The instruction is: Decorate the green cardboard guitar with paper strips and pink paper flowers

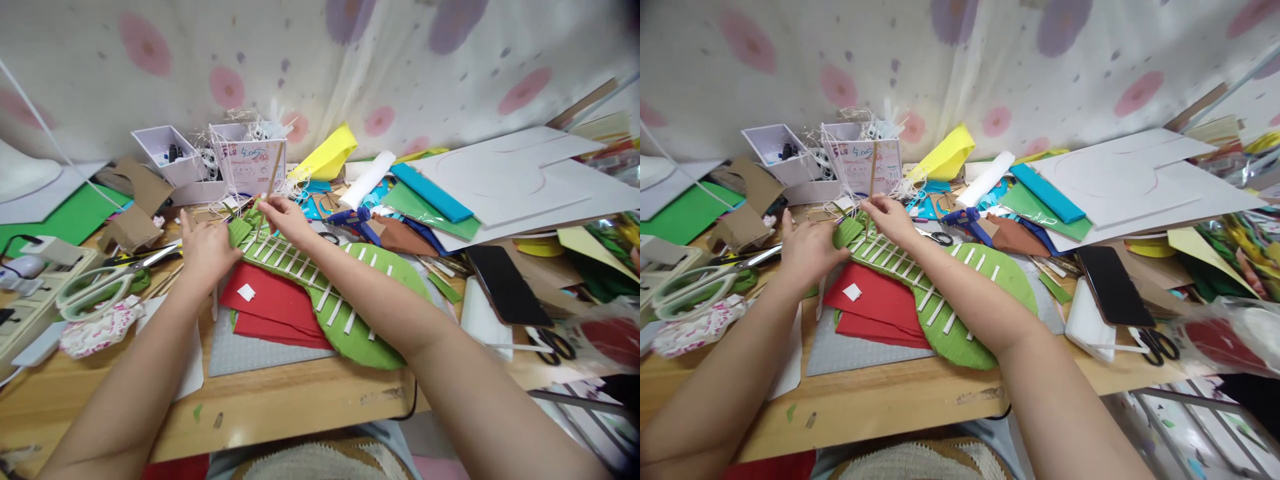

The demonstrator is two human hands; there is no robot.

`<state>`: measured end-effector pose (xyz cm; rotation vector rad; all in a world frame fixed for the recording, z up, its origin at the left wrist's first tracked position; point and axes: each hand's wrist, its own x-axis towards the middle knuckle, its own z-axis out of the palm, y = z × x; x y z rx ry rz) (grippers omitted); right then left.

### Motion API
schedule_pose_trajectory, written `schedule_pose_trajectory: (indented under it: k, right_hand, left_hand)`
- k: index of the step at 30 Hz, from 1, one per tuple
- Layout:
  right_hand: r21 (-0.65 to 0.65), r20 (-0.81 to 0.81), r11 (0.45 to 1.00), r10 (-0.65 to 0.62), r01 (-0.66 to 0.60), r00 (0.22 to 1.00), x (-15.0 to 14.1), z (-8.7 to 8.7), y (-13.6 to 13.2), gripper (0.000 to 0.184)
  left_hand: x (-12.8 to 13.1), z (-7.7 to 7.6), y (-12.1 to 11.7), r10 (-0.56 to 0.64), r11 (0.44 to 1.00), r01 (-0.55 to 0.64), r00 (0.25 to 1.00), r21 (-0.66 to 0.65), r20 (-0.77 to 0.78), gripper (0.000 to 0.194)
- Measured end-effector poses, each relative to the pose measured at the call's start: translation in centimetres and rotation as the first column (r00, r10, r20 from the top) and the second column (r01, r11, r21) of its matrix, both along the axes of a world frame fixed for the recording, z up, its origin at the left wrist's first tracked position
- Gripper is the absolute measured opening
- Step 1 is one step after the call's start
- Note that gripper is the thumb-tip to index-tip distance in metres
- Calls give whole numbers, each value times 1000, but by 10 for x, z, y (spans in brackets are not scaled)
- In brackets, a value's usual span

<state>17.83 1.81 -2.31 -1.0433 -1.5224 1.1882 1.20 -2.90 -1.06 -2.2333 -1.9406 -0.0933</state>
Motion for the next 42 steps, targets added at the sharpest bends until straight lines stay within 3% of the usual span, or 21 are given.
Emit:
schedule_pose_trajectory:
  k: [4,11,18,25,29,37,42]
  right_hand:
    - [-57,-27,998,24,-26,999,0,-2,0,27]
    - [-3,75,1000,29,-29,997,0,-9,3,17]
    - [-29,133,999,49,-46,990,0,-13,3,17]
    - [-31,154,998,52,-48,987,-1,-8,-3,15]
    - [-31,163,999,32,-27,986,0,-7,-4,15]
    - [-12,179,999,45,-43,983,-1,-12,-3,13]
    - [-25,142,999,43,-40,989,-1,-16,-1,16]
  left_hand:
    - [-2,4,2,16,1000,-15,1000,-23,16,43]
    - [-10,0,5,10,1000,-10,1000,-20,14,46]
    - [-10,-1,4,4,1000,-4,1000,-18,-29,49]
    - [-22,17,6,31,996,-13,977,-89,209,45]
    - [-25,24,7,54,996,-34,971,-86,232,40]
    - [-22,8,9,19,992,2,985,-126,171,56]
    - [-10,-1,6,73,993,-62,991,-101,109,62]
